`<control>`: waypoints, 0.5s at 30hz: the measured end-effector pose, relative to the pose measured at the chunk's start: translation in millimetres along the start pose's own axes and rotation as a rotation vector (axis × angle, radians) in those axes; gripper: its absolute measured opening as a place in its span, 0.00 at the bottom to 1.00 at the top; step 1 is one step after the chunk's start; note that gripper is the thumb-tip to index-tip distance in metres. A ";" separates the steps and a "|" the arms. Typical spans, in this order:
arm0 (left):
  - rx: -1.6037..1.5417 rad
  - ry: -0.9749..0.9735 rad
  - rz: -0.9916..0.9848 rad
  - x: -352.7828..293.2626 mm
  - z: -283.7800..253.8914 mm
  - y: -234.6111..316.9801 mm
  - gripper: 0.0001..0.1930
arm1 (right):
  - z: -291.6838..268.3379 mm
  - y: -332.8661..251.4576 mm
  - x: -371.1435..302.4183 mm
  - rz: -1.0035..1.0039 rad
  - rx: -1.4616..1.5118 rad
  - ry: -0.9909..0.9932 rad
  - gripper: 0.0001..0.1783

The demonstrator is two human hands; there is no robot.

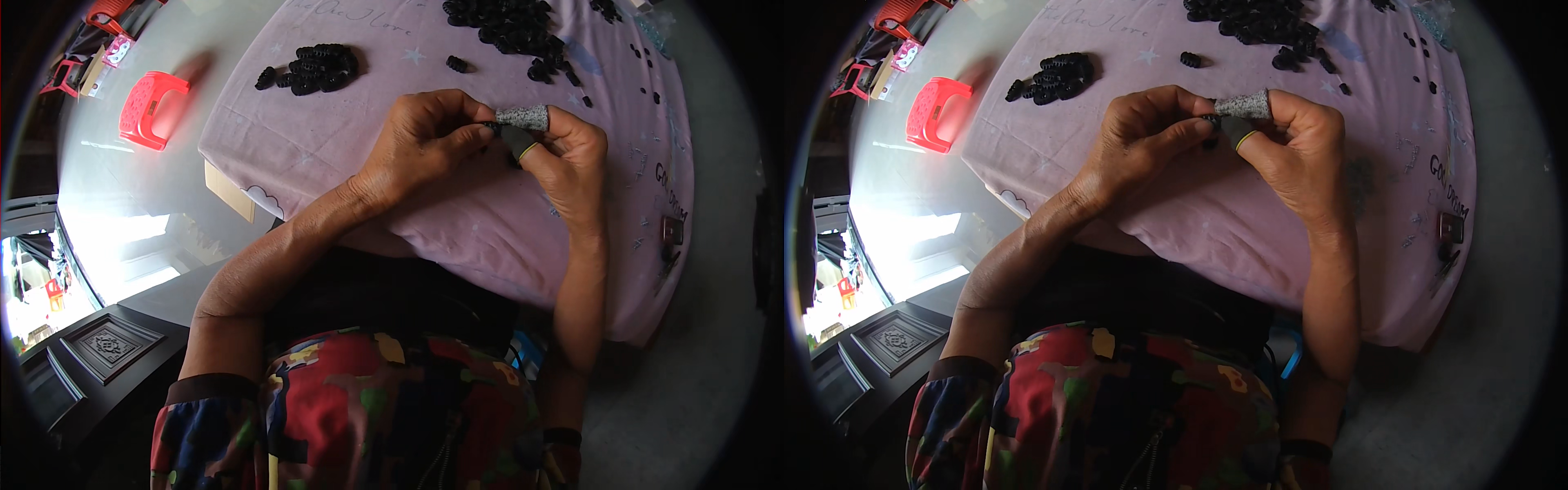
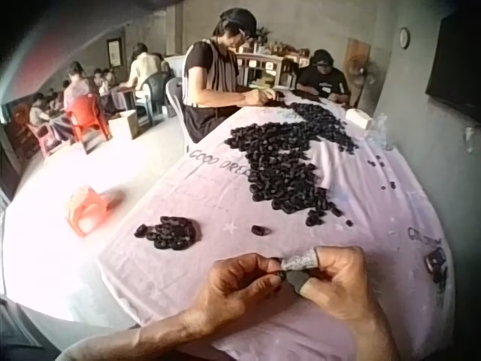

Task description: Sorting and inspecting small black plastic parts on a table.

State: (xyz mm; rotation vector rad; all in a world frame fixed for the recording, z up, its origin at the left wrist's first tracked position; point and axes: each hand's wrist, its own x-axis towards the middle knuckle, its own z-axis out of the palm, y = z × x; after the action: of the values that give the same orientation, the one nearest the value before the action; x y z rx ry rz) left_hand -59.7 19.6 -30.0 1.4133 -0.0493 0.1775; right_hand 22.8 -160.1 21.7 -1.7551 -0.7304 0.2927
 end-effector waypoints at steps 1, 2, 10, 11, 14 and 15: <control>0.000 0.024 0.036 -0.1 0.6 -1.8 0.07 | 0.7 0.1 0.0 -0.002 -0.008 0.003 0.08; -0.001 0.025 0.034 0.0 0.9 -1.8 0.07 | 0.2 0.6 -0.2 0.001 -0.008 0.003 0.08; 0.077 0.050 0.077 1.0 2.3 -3.0 0.06 | 2.4 0.2 -1.0 -0.036 -0.079 0.025 0.03; 0.078 0.049 0.075 0.8 2.2 -3.1 0.06 | 2.6 0.1 -1.2 -0.034 -0.077 0.025 0.03; 0.067 0.049 0.054 0.7 2.2 -2.8 0.06 | 2.3 1.5 -1.7 -0.051 -0.113 0.029 0.02; 0.067 0.055 0.052 0.9 2.9 -2.7 0.06 | 2.0 3.6 -1.7 -0.079 -0.149 0.032 0.02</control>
State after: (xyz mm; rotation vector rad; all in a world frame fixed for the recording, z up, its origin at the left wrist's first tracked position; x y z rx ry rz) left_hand -58.2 16.4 -32.1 1.4745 -0.0349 0.2633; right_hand 21.5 -160.2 17.4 -1.8616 -0.8132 0.1596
